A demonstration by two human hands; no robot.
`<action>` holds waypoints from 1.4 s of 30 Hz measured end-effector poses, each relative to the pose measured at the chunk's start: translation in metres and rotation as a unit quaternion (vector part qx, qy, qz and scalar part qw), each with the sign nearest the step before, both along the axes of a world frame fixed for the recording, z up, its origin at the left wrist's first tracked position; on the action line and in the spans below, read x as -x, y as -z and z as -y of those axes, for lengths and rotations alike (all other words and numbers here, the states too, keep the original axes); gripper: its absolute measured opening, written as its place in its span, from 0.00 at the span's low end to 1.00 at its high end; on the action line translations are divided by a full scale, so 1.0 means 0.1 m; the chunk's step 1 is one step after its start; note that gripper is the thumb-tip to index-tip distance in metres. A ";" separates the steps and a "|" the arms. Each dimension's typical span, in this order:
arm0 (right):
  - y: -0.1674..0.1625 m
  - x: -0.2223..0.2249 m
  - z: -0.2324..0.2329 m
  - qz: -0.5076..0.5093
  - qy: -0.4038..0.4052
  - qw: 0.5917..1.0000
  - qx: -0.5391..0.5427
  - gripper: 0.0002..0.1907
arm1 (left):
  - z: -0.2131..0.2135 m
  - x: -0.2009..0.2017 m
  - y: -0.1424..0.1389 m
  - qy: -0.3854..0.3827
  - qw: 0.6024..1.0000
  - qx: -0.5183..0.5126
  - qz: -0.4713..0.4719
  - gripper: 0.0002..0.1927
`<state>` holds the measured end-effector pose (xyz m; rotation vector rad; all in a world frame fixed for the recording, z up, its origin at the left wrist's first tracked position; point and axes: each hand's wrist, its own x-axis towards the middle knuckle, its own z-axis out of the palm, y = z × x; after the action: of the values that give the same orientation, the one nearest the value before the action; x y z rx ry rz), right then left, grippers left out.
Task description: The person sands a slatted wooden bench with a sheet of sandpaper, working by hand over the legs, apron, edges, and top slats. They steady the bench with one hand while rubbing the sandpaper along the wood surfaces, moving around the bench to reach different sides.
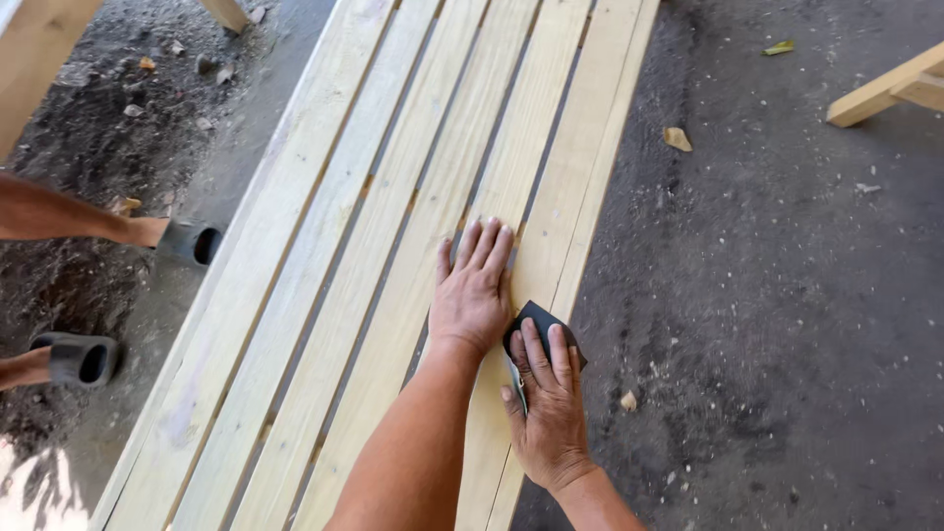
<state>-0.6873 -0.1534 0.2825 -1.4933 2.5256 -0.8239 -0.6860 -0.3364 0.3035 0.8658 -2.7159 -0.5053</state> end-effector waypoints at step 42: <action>-0.08 0.61 0.55 -0.082 0.071 0.993 -0.049 0.34 | -0.02 0.01 0.01 0.002 0.999 -0.009 0.044 0.32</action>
<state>-0.7487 -0.2089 0.2909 -1.4199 2.7743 -0.6043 -0.6873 -0.3342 0.3030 0.9069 -2.7981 -0.5036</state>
